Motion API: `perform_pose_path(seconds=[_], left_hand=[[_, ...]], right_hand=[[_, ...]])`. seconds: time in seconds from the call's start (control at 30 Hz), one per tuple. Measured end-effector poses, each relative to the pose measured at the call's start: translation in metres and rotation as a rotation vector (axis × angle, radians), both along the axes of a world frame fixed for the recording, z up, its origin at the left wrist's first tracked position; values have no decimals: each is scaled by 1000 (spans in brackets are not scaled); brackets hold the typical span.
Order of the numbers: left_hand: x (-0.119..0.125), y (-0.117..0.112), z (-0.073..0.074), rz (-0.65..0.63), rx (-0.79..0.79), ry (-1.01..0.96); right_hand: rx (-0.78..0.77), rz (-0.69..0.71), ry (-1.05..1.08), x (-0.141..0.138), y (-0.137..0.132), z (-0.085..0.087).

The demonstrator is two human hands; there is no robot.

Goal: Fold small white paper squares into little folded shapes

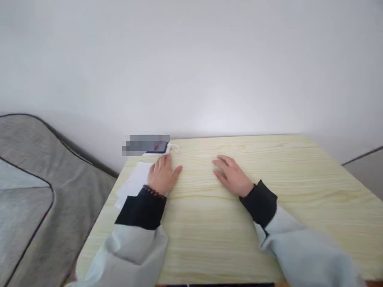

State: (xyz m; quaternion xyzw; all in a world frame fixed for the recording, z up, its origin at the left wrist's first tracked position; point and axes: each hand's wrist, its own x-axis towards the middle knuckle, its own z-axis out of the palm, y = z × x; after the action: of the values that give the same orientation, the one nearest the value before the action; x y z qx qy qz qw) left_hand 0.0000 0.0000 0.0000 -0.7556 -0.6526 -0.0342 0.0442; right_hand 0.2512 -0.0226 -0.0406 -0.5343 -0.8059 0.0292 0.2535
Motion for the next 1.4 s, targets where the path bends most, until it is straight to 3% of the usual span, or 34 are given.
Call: perform_pose_path(seconds=[1.4], left_hand=[[-1, 5, 6, -54, -6, -14]], right_hand=[[-22, -10, -7, 1, -3, 8]])
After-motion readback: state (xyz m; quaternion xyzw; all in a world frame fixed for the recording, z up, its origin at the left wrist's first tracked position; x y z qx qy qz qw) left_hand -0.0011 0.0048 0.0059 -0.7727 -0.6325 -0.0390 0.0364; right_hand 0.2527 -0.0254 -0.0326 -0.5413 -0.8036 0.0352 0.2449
